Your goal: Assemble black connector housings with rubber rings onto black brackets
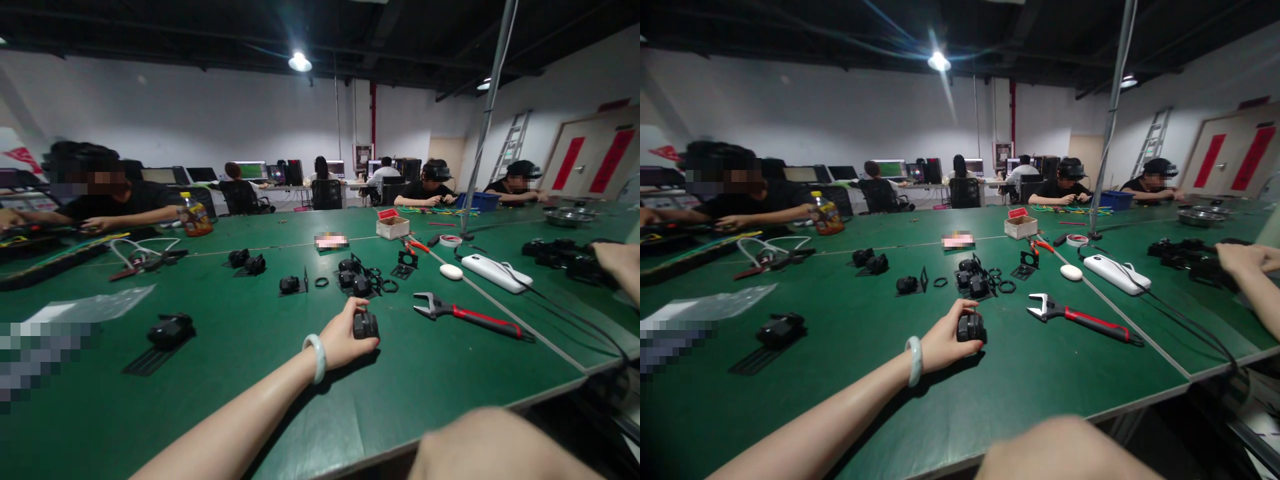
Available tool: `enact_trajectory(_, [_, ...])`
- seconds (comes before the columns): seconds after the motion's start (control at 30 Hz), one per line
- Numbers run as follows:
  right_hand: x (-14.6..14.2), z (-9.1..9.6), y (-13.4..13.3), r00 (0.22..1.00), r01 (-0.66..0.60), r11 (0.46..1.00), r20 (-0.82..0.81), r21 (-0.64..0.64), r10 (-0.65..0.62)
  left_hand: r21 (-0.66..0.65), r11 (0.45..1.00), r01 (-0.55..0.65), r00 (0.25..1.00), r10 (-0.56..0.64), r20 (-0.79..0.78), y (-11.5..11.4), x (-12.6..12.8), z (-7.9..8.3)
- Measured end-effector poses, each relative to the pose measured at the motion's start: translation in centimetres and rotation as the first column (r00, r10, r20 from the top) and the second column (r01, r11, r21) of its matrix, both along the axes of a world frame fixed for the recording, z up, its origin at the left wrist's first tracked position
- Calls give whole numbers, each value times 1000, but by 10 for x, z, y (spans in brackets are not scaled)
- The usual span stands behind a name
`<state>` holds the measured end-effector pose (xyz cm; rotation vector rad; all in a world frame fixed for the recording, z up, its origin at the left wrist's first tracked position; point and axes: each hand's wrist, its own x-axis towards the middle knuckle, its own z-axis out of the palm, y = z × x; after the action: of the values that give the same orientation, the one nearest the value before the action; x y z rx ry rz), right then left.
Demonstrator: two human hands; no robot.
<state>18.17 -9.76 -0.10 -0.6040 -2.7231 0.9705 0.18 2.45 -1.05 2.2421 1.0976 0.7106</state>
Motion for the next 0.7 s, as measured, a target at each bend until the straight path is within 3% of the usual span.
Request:
enact_trajectory(0.07, [0, 34, 41, 994, 57, 996, -96, 71, -50, -2, 1000, 3, 1000, -3, 16, -1, 1, 1])
enact_trajectory(0.1, [-1, 43, 62, 944, 253, 949, -263, 188, -199, -1, 1000, 4, 1000, -4, 22, -2, 2, 1])
enact_trajectory(0.17, [-3, 45, 99, 708, 612, 740, -609, 278, -357, 4, 1000, -1, 1000, 1, 24, -2, 2, 1])
enact_trajectory(0.2, [-4, 38, 113, 629, 681, 681, -691, 270, -356, 5, 1000, -7, 1000, 7, 20, -3, 2, 0])
enact_trajectory(0.27, [-5, 16, 131, 614, 661, 704, -728, 262, -305, 7, 1000, -17, 1000, 17, 14, -2, 1, -1])
enact_trajectory(0.33, [-4, -6, 136, 671, 565, 789, -691, 241, -269, 10, 1000, -25, 1000, 24, 11, -2, 1, -2])
enact_trajectory(0.4, [-1, -17, 135, 691, 505, 840, -677, 199, -255, 8, 1000, -29, 1000, 29, 9, -1, 1, -3])
enact_trajectory(0.53, [1, -19, 130, 792, 392, 895, -573, 211, -211, -3, 1000, -8, 1000, 8, 21, -1, 3, 0])
enact_trajectory(0.7, [1, -21, 132, 828, 356, 923, -507, 148, -238, -26, 999, 46, 998, -45, 43, -2, 6, 3])
